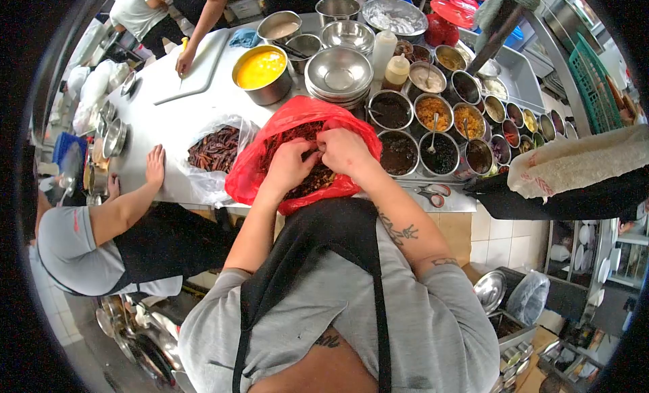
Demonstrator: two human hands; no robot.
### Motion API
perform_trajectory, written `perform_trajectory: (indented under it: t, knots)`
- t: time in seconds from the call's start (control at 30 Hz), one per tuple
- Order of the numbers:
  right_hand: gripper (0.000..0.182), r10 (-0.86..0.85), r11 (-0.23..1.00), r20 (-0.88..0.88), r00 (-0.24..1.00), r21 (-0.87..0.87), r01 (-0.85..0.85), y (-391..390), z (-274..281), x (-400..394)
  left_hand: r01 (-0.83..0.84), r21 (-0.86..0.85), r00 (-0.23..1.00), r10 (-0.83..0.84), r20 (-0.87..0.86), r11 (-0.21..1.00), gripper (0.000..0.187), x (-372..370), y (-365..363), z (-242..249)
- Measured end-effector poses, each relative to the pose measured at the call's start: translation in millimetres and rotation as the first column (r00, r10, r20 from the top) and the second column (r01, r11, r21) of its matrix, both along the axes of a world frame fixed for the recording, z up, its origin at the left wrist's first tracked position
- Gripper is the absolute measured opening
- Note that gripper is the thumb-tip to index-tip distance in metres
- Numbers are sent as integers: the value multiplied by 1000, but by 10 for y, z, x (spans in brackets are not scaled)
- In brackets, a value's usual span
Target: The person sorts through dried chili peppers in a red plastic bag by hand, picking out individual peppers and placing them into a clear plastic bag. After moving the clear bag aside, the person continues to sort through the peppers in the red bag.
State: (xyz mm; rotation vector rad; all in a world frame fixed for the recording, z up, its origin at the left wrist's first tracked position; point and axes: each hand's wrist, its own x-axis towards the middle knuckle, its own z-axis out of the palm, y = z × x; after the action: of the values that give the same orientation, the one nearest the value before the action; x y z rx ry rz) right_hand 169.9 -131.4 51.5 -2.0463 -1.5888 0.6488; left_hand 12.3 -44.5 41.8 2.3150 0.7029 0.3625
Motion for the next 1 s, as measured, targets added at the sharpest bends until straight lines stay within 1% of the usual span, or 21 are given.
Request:
perform_trajectory:
  t: [0.07, 0.1, 0.17, 0.2, 0.23, 0.27, 0.33, 0.4, 0.47, 0.5, 0.57, 0.6, 0.63, 0.67, 0.7, 0.73, 0.77, 0.87, 0.93, 0.97, 1.0]
  knots:
    - [13, 10, 1000, -175, 985, -12, -12, 8, -50, 49, 65, -3, 998, -65, 12, 998, 22, -24, 55, -41]
    - [12, 13, 1000, -261, 965, -19, -19, 13, -100, 80, 84, -64, 995, -80, 55, 994, 22, -50, 79, -31]
    - [10, 55, 998, -450, 892, 37, -43, 36, -337, 162, 128, -182, 984, -102, 145, 975, 21, -107, 130, 21]
    - [9, 77, 997, -536, 840, 66, -50, 38, -341, 154, 117, -260, 987, -83, 139, 959, 21, -124, 147, 42]
    - [8, -12, 999, -732, 682, -37, -21, 16, -333, 153, 103, -336, 990, -63, 130, 936, 20, -142, 162, 65]
    - [8, -15, 999, -777, 629, -36, -22, 14, -343, 144, 89, -409, 992, -43, 119, 908, 20, -159, 175, 92]
    - [7, -17, 999, -855, 518, -31, -19, 29, -346, 142, 105, -420, 990, -56, 129, 901, 19, -173, 196, 123]
    - [10, 5, 1000, -708, 706, 4, -3, 28, -320, 128, 119, -423, 989, -67, 135, 898, 18, -170, 205, 91]
    - [14, 21, 999, -517, 856, 44, 2, 31, -268, 117, 109, -279, 990, -80, 112, 954, 19, -129, 198, 5]
    - [15, 37, 996, -449, 893, 90, 4, 21, -259, 128, 95, -202, 992, -76, 98, 975, 19, -114, 193, -45]
    - [18, 105, 978, -320, 942, 206, -39, 52, -243, 105, 104, -154, 993, -93, 75, 983, 20, -99, 178, -93]
    - [20, 98, 986, -394, 914, 165, -34, 42, -136, 62, 89, -121, 995, -83, 56, 989, 21, -111, 196, -99]
    - [17, 93, 989, -361, 928, 143, -44, 28, -28, 29, 106, -137, 994, -99, 52, 985, 22, -119, 200, -102]
    - [14, 65, 994, -304, 951, 102, -35, 32, -46, 23, 122, -157, 992, -115, 51, 980, 22, -113, 193, -120]
    - [13, 54, 992, -297, 953, 126, -17, 48, -138, 36, 126, -142, 989, -114, 95, 982, 22, -103, 194, -180]
    - [14, 61, 983, -242, 968, 183, -17, 55, -139, 40, 138, -126, 983, -120, 142, 982, 22, -89, 192, -217]
    - [14, 22, 982, -241, 970, 188, 24, 54, -110, 23, 127, -143, 982, -104, 155, 982, 23, -87, 186, -192]
    - [15, -52, 987, -298, 953, 128, 94, 73, -150, 38, 109, -169, 984, -83, 156, 980, 24, -96, 151, -96]
    - [15, -30, 992, -318, 948, 109, 68, 73, -133, 37, 86, -192, 990, -63, 126, 977, 23, -81, 143, -119]
    - [15, -23, 994, -328, 944, 98, 58, 65, -128, 41, 90, -189, 986, -61, 158, 978, 23, -83, 133, -147]
    - [15, -21, 997, -384, 923, 66, 50, 66, -168, 71, 95, -183, 980, -59, 188, 979, 22, -88, 127, -158]
